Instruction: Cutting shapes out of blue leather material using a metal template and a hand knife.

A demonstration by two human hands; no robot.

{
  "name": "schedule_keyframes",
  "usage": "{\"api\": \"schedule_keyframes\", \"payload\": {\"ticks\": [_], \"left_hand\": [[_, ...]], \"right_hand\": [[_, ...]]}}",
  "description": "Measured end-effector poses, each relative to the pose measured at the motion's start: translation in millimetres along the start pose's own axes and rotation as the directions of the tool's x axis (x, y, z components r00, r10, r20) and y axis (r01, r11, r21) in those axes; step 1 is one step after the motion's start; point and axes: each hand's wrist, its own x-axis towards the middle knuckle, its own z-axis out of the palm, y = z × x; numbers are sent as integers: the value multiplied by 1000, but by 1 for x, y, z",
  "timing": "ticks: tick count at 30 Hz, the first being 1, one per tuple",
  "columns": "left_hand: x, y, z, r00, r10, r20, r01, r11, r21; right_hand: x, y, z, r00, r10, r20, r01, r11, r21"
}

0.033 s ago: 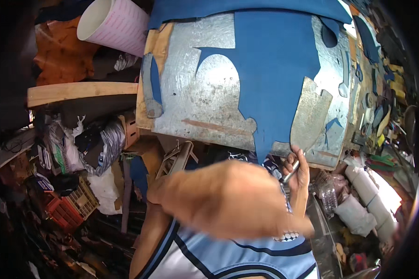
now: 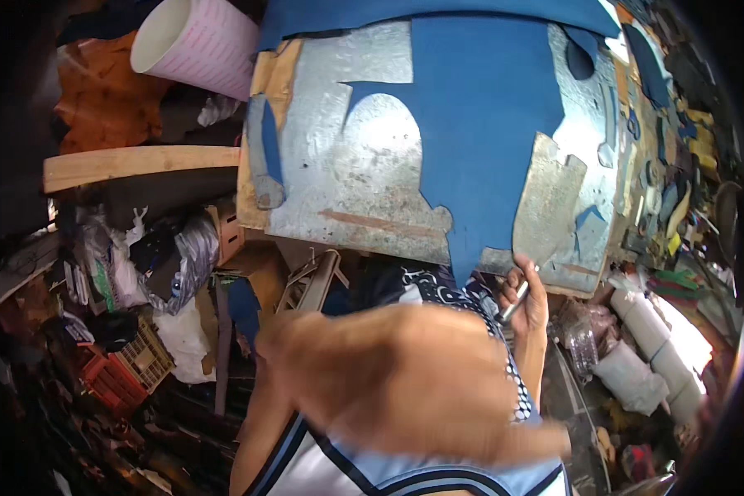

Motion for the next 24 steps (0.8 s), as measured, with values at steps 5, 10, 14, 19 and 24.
{"api": "schedule_keyframes", "payload": {"ticks": [5,10,14,19,24], "left_hand": [[13,8,-27,992,34,121,-41,998,57],[-23,-13,-54,956,-265,128,220,932,289],[-119,-35,-58,429,-413,-804,901,134,412],[-250,-122,-102,71,-486,-871,879,-382,285],[-234,-112,-91,78,-423,-903,904,-351,242]], "right_hand": [[-1,-3,32,997,77,-30,-80,982,-171],[29,-64,30,908,-416,-41,275,670,-690],[45,-124,22,750,-658,60,240,187,-952],[27,-121,17,736,-673,69,375,321,-870],[48,-66,44,895,-432,111,342,504,-794]]}}
